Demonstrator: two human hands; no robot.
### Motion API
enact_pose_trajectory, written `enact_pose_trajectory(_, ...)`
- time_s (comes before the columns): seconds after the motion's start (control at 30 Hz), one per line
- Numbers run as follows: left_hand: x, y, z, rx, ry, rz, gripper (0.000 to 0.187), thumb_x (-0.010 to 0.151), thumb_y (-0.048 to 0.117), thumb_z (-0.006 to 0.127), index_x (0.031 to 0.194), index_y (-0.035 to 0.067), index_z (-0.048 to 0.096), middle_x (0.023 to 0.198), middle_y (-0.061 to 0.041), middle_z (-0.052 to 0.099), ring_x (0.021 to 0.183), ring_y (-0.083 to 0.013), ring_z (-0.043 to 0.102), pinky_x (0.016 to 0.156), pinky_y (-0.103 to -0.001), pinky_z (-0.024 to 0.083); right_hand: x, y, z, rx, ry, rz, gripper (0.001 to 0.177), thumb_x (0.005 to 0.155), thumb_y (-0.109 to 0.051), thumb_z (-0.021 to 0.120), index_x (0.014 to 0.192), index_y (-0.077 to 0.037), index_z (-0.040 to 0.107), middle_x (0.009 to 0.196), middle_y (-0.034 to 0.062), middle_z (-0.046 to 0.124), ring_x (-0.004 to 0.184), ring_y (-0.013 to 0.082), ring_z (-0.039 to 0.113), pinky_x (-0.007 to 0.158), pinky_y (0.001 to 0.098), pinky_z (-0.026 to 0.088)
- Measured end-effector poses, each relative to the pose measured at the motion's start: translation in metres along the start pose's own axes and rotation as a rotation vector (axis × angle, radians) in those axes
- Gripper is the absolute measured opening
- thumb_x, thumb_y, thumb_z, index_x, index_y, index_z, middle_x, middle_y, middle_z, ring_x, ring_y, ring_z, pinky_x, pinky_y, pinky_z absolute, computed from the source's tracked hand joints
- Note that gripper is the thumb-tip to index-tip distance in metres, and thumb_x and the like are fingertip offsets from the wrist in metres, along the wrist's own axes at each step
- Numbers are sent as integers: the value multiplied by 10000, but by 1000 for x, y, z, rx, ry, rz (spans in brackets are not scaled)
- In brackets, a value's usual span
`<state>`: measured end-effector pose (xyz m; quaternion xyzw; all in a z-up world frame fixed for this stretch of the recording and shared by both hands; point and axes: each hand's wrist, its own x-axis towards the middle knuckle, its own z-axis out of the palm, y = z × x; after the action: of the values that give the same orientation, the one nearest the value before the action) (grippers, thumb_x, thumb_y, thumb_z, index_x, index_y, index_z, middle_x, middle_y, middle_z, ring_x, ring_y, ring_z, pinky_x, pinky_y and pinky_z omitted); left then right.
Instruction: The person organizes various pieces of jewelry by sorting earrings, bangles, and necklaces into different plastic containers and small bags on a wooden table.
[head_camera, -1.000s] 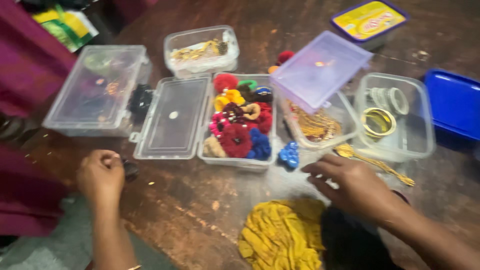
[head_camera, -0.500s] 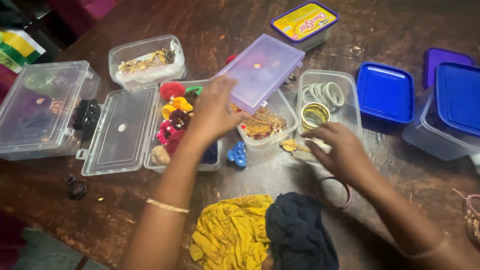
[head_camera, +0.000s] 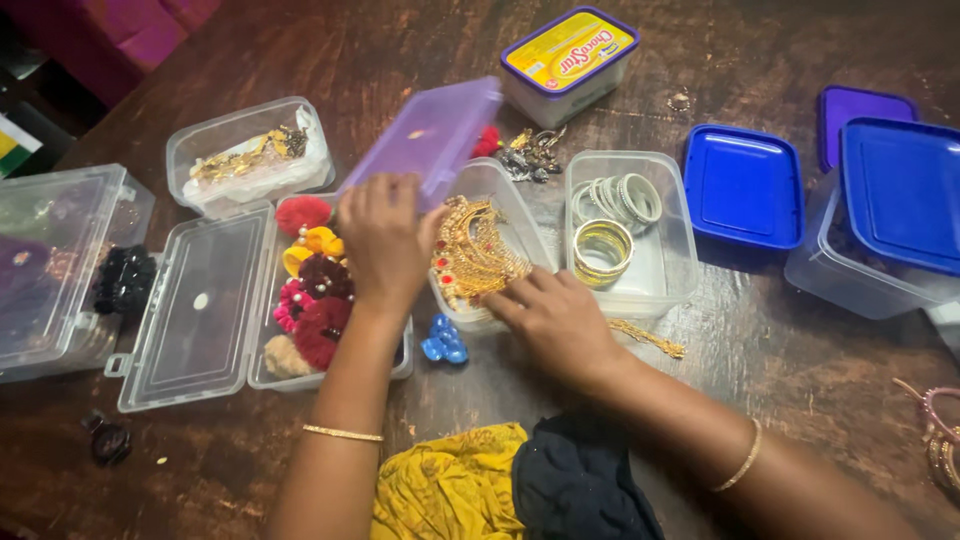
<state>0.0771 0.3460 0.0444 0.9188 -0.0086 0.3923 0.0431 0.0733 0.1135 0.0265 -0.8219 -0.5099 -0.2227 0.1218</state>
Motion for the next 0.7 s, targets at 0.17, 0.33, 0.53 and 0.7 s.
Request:
enact_pose_trajectory(0.17, -3, -1, -6, 117, 59, -95, 473, 801, 363, 864, 1150, 109, 671, 1153, -101, 607, 1125, -314, 552, 970, -506, 415, 18, 3, 0, 177, -65, -13, 333, 842, -188, 674, 1167, -146, 732, 966, 43, 677, 954, 266, 643, 799, 408, 511)
enact_pose_trajectory(0.33, -3, -1, -5, 149, 32, -157, 478, 758, 370, 870, 1130, 129, 692, 1159, -86, 600, 1126, -296, 526, 944, -497, 384, 49, 80, 1, 225, 122, 240, 142, 926, -191, 713, 1044, -134, 769, 953, 113, 702, 830, 330, 695, 681, 460, 544)
enact_pose_trajectory(0.53, -1, -2, -9, 186, 84, -240, 447, 789, 386, 874, 1090, 133, 661, 1120, -75, 569, 1092, -298, 494, 938, -523, 360, 79, 149, 28, 39, 173, 258, 82, 908, -165, 705, 963, -152, 764, 954, 102, 705, 916, 341, 684, 776, 472, 548)
enact_pose_trajectory(0.7, -2, -10, -7, 202, 174, -282, 473, 796, 406, 873, 1095, 137, 624, 1136, -70, 545, 1116, -301, 487, 974, -542, 359, 125, 170, 78, -141, -82, 164, 101, 927, -231, 686, 943, -199, 781, 981, 62, 714, 1003, 343, 648, 794, 483, 546)
